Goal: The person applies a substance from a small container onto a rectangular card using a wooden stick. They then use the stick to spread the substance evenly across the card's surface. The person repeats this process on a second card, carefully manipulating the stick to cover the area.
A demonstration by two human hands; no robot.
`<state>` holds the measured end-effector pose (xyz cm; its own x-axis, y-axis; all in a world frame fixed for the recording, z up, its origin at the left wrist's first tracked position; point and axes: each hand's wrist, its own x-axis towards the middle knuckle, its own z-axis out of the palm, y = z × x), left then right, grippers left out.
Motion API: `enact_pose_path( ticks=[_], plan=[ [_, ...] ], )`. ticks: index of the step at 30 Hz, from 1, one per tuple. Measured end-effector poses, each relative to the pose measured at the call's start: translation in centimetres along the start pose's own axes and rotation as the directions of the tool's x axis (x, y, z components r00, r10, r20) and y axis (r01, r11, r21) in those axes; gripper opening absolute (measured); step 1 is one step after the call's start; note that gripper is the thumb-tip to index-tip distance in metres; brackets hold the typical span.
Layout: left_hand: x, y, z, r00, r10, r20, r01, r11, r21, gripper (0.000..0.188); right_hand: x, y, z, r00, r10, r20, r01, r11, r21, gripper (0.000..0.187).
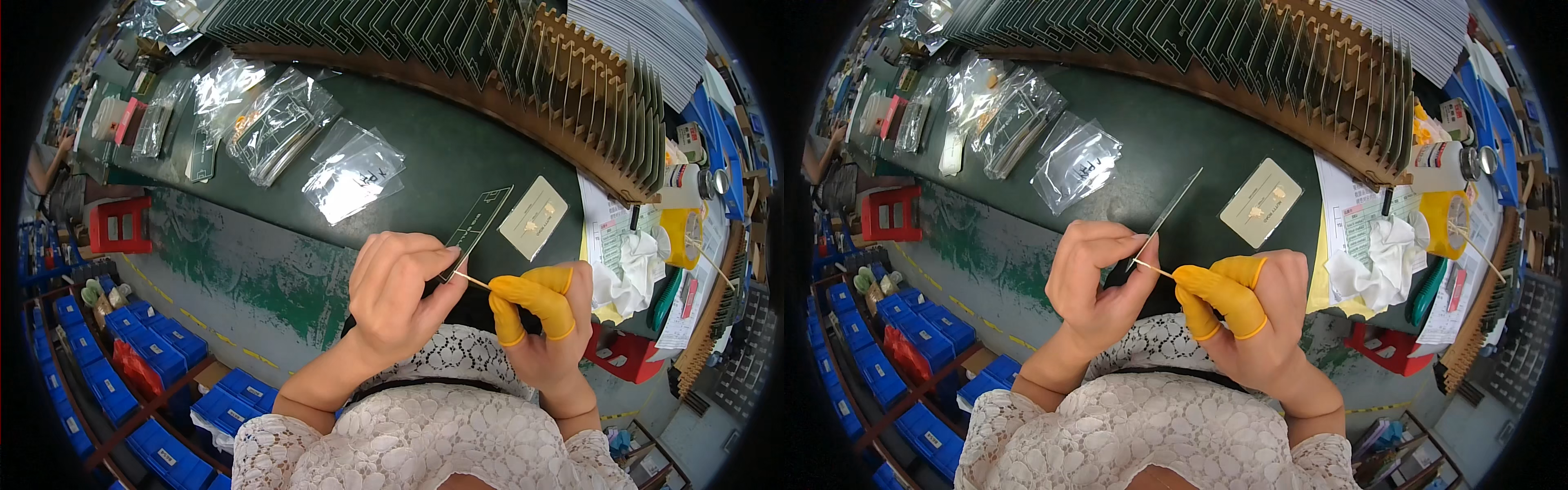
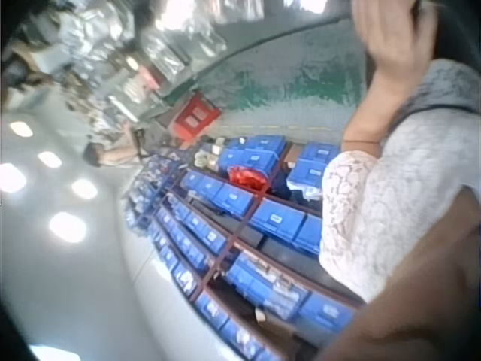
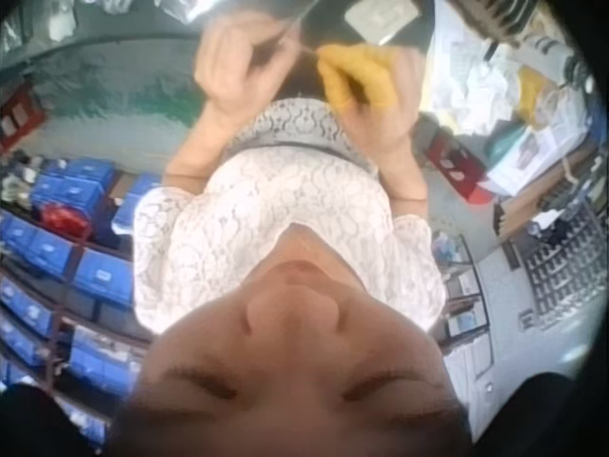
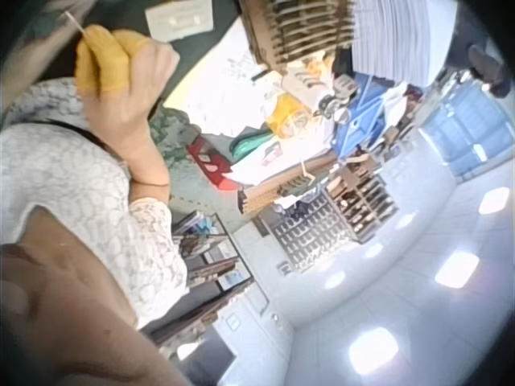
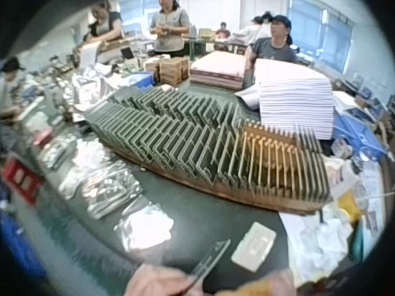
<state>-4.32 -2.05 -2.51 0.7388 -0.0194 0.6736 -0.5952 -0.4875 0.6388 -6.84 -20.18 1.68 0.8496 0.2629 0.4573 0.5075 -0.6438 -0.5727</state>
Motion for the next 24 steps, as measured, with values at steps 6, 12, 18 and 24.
enact_pose_path(
  ticks=[6,12,18,24],
  plan=[
    [-0.01,0.01,0.01,1.0,-0.006,-0.009,0.006,1.0,0.001,0.032,-0.1,-0.03,-0.07,1.0,-0.013,0.014,0.013,1.0,0.011,0.038],
    [0.08,0.22,-0.06,1.0,-0.02,0.002,0.02,1.0,0.008,0.033,0.02,0.02,-0.04,1.0,0.005,0.0,-0.005,1.0,-0.002,0.037],
    [0.0,0.13,-0.1,1.0,-0.017,-0.003,0.017,1.0,0.006,0.033,0.12,0.0,-0.16,1.0,-0.005,0.003,0.005,1.0,-0.006,0.038],
    [0.02,0.22,-0.12,1.0,-0.019,0.001,0.019,1.0,0.014,0.033,0.04,0.15,0.01,1.0,0.002,-0.008,-0.002,1.0,-0.001,0.038]
  ],
)
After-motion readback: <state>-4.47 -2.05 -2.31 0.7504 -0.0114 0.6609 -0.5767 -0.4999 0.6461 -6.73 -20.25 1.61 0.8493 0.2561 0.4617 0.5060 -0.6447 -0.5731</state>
